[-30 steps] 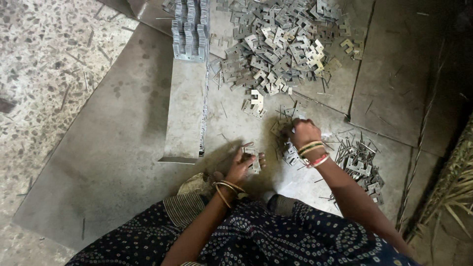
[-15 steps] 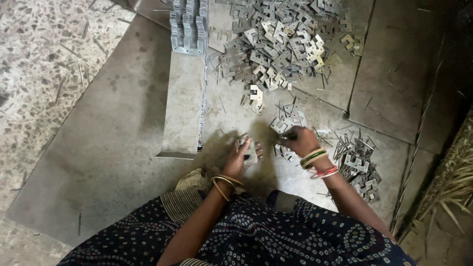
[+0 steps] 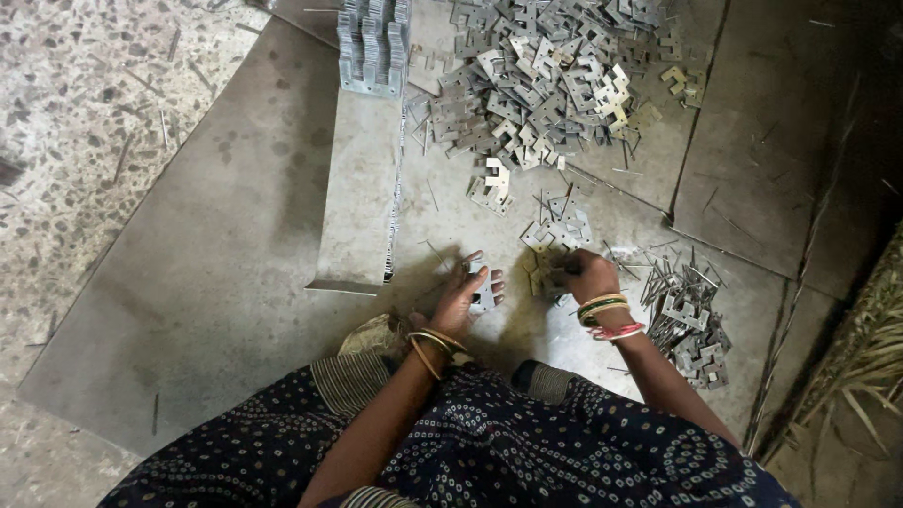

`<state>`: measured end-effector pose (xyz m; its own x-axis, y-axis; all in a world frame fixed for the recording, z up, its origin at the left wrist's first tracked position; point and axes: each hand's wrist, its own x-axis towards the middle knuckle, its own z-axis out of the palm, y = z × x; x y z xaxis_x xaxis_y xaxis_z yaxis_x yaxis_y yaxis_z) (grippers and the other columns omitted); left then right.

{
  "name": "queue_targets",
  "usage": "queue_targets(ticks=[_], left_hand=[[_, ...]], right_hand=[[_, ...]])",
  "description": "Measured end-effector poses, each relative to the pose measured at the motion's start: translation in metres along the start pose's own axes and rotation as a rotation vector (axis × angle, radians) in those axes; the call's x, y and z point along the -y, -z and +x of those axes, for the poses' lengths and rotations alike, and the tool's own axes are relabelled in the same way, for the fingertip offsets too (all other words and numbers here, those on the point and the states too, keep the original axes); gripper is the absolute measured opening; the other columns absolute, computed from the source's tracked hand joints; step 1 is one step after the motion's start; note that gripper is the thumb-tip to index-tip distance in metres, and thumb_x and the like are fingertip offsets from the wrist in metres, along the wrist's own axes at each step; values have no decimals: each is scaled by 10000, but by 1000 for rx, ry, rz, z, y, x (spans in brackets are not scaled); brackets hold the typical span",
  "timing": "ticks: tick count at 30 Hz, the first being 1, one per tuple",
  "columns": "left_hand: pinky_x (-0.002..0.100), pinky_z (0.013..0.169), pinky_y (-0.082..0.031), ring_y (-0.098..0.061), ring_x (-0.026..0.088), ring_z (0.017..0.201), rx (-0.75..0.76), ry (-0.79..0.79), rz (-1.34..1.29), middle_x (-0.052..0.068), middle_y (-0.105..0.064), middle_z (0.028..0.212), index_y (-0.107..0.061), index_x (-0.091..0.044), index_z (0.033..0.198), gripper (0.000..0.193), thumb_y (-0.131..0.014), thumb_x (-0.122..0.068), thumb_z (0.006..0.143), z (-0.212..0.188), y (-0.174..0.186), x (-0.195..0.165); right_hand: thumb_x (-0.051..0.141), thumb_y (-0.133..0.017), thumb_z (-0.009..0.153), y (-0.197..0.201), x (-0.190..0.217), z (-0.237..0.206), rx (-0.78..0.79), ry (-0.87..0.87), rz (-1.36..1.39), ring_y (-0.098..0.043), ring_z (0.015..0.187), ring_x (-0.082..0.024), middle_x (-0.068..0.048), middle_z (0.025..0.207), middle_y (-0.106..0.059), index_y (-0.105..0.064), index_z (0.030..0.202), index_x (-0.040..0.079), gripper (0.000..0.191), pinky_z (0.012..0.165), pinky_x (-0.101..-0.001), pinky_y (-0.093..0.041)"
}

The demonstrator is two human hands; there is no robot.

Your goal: The person sits on the floor and repeatedly picks up small metal brackets and pins, inserting the pins into the brackets and stacking the assembled units into neat piles on the floor.

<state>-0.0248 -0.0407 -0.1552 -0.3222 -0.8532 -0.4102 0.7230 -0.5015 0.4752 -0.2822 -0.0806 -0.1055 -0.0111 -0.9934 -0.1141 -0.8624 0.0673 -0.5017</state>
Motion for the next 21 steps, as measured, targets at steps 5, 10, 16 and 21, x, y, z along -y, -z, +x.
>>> queue_targets(ticks=[5,10,16,21], left_hand=[[423,835,-591,-675,255,1003,11,5,-27,150,-655,1202,-417,-165,1471,523,-640,-231,1002,0,-1,3],[324,888,-578,-696,121,1042,-182,71,-61,14,-698,1216,-569,-130,1373,546,-580,-503,975,-7,-16,2],[345,809,-564,-657,181,899,34,58,-160,44,-686,1009,-657,-92,1170,598,-574,-668,1035,-16,-7,6],[302,871,-564,-657,132,1025,-3,-112,90,23,-672,1165,-579,-95,1349,494,-687,-407,982,4,8,5]], right_hand=[[152,-803,770,1,9,-1,-76,67,103,-768,738,-249,-138,853,-775,-783,909,55,171,695,-364,-608],[61,-760,857,-14,84,-40,-153,345,-47,-708,571,-255,-159,720,-737,-750,845,38,29,540,-349,-574],[127,-737,832,-1,107,-56,-49,201,228,-712,563,-277,-184,710,-731,-732,899,-6,149,530,-397,-573],[175,-682,918,66,36,-32,195,-204,-469,-757,719,-337,-208,888,-754,-742,1024,52,173,622,-447,-630]])
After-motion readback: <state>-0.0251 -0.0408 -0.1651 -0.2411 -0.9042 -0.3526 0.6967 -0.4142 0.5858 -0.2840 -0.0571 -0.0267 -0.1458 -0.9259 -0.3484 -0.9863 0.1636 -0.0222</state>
